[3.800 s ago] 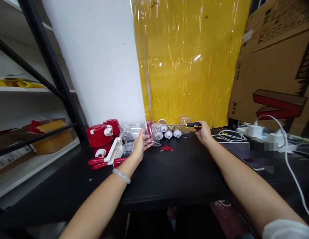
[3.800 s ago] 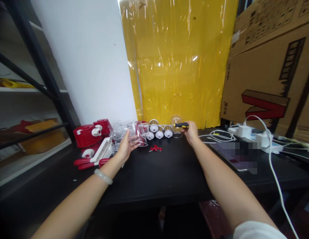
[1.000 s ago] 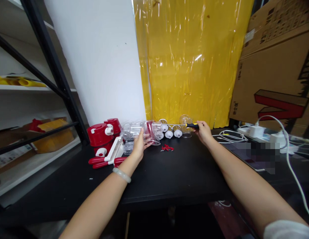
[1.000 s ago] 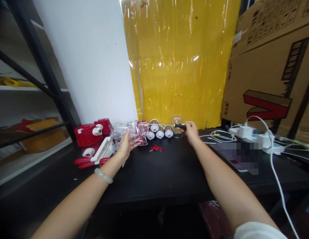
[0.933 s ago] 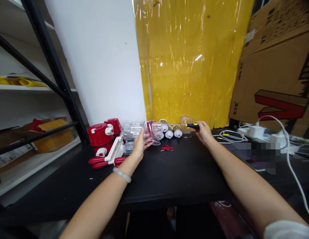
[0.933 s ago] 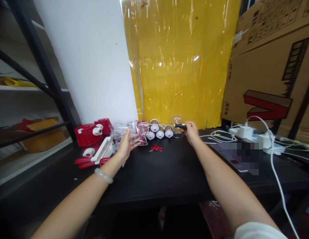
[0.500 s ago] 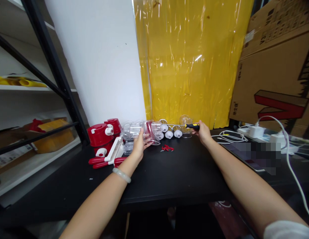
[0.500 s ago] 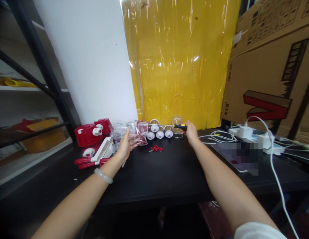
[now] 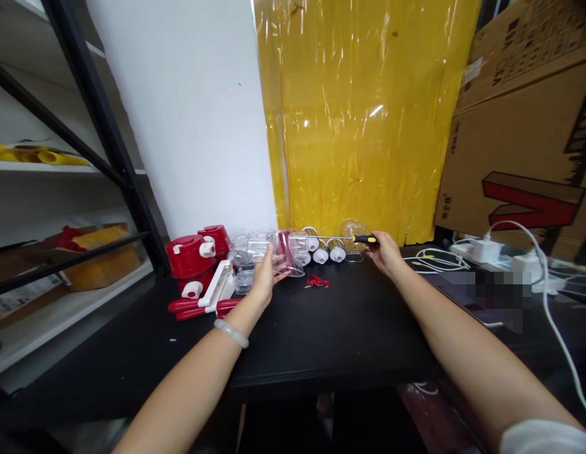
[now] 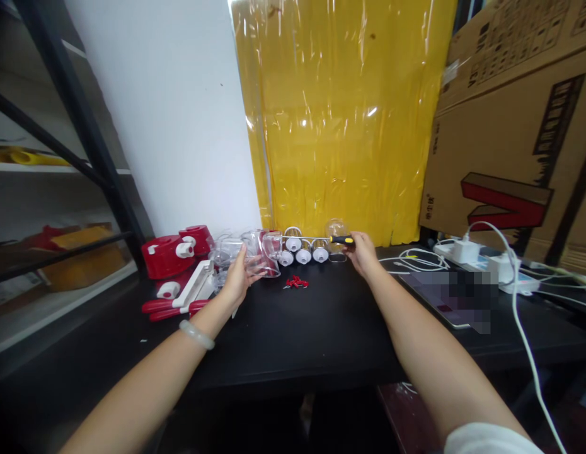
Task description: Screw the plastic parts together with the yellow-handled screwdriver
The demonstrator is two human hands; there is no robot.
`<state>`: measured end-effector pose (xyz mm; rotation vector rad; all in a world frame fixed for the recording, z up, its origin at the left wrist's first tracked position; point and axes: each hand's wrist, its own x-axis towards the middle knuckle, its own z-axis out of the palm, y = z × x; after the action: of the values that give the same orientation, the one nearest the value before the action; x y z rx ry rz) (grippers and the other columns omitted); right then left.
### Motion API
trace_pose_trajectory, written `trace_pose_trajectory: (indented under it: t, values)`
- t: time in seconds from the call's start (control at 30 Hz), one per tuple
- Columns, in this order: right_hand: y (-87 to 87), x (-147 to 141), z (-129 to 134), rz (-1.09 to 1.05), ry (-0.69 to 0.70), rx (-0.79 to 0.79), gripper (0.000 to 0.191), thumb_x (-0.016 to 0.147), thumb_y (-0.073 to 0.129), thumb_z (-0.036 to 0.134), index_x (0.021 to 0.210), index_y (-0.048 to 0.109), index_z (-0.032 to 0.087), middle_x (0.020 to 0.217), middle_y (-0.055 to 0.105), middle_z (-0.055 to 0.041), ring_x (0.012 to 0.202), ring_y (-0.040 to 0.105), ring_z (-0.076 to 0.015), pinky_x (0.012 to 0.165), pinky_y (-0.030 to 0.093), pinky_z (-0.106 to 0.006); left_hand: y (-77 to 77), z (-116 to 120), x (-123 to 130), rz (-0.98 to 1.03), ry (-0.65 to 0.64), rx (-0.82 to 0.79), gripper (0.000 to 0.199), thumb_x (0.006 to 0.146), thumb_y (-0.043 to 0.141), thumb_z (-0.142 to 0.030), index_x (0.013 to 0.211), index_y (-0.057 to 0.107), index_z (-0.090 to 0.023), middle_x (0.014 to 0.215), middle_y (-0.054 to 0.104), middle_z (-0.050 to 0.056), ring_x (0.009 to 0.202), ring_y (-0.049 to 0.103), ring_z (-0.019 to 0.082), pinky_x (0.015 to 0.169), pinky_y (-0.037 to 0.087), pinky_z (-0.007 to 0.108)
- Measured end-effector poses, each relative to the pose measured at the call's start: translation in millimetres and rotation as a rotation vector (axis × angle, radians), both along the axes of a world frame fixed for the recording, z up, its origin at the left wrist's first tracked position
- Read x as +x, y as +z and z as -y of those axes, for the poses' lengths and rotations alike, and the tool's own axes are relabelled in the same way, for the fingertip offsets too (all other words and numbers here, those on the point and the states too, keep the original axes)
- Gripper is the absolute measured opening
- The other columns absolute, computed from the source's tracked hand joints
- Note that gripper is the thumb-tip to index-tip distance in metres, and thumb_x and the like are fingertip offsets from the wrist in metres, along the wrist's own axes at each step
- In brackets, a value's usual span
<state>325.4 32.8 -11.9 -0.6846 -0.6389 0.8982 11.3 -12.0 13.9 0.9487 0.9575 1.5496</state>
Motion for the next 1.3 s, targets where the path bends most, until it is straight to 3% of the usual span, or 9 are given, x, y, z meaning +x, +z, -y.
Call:
trace_pose_trajectory:
  t: [0.17, 0.27, 0.37, 0.63, 0.87, 1.13, 1.3]
  values:
    - [-1.2, 3, -2, -0.032, 0.02, -0.066, 0.01, 0.083, 0.061, 0.031, 0.081, 0.056, 0.022, 0.061, 0.061, 0.003, 0.048, 0.057, -0.0122, 0.051, 0.052, -0.025, -0.7, 0, -1, -0.01, -0.008, 0.007, 0.037, 0.093, 0.061, -0.051, 0.104, 0.06, -0.015, 0.101, 0.071, 0.011, 0.07, 0.071, 0.017, 0.058, 0.06, 0.028]
    - [-3.8, 5, -5, 0.033, -0.034, -0.122, 0.032, 0.093, 0.051, 0.05, 0.081, 0.058, 0.022, 0.053, 0.057, 0.0015, 0.041, 0.054, -0.013, 0.044, 0.049, -0.025, -0.1, -1, -1, -0.02, -0.019, -0.007, 0.039, 0.094, 0.059, -0.052, 0.109, 0.06, -0.016, 0.1, 0.072, 0.012, 0.069, 0.072, 0.018, 0.057, 0.06, 0.028]
    - [-6.9, 7, -7, 0.104, -0.107, -0.103, 0.039, 0.088, 0.058, 0.061, 0.08, 0.057, 0.023, 0.049, 0.051, 0.0038, 0.037, 0.049, -0.0115, 0.037, 0.044, -0.023, 0.5, -1, -1, -0.018, -0.024, -0.006, 0.042, 0.094, 0.059, -0.054, 0.114, 0.06, -0.017, 0.098, 0.073, 0.011, 0.068, 0.073, 0.018, 0.057, 0.06, 0.028]
    - [-6.1, 7, -7, 0.112, -0.151, -0.022, 0.027, 0.076, 0.072, 0.043, 0.075, 0.055, 0.023, 0.055, 0.051, 0.0059, 0.039, 0.046, -0.0081, 0.036, 0.042, -0.02, -0.6, 0, -1, -0.019, -0.021, -0.002, 0.044, 0.091, 0.062, -0.056, 0.107, 0.061, -0.016, 0.095, 0.073, 0.011, 0.07, 0.073, 0.018, 0.06, 0.06, 0.029]
    - [0.1, 5, -2, -0.068, -0.033, 0.018, 0.015, 0.069, 0.066, 0.028, 0.072, 0.053, 0.022, 0.062, 0.055, 0.0042, 0.048, 0.051, -0.0091, 0.041, 0.04, -0.019, -1.0, 0, -1, -0.038, -0.028, 0.015, 0.042, 0.092, 0.061, -0.054, 0.107, 0.061, -0.015, 0.094, 0.073, 0.011, 0.066, 0.072, 0.017, 0.057, 0.06, 0.027]
    - [0.8, 3, 0, -0.083, -0.028, 0.012, 0.013, 0.075, 0.063, 0.027, 0.075, 0.052, 0.022, 0.062, 0.056, 0.0036, 0.05, 0.052, -0.011, 0.043, 0.043, -0.022, -1.1, 0, -1, -0.021, -0.031, 0.004, 0.04, 0.092, 0.061, -0.053, 0.106, 0.061, -0.016, 0.096, 0.073, 0.011, 0.069, 0.073, 0.018, 0.059, 0.061, 0.029]
    - [-4.2, 6, -5, 0.052, -0.141, 0.003, 0.029, 0.085, 0.062, 0.049, 0.077, 0.051, 0.023, 0.052, 0.048, 0.0068, 0.039, 0.044, -0.0086, 0.037, 0.038, -0.02, -0.4, 2, 0, -0.03, -0.034, 0.004, 0.039, 0.093, 0.061, -0.053, 0.105, 0.061, -0.016, 0.095, 0.073, 0.011, 0.069, 0.072, 0.018, 0.059, 0.06, 0.029]
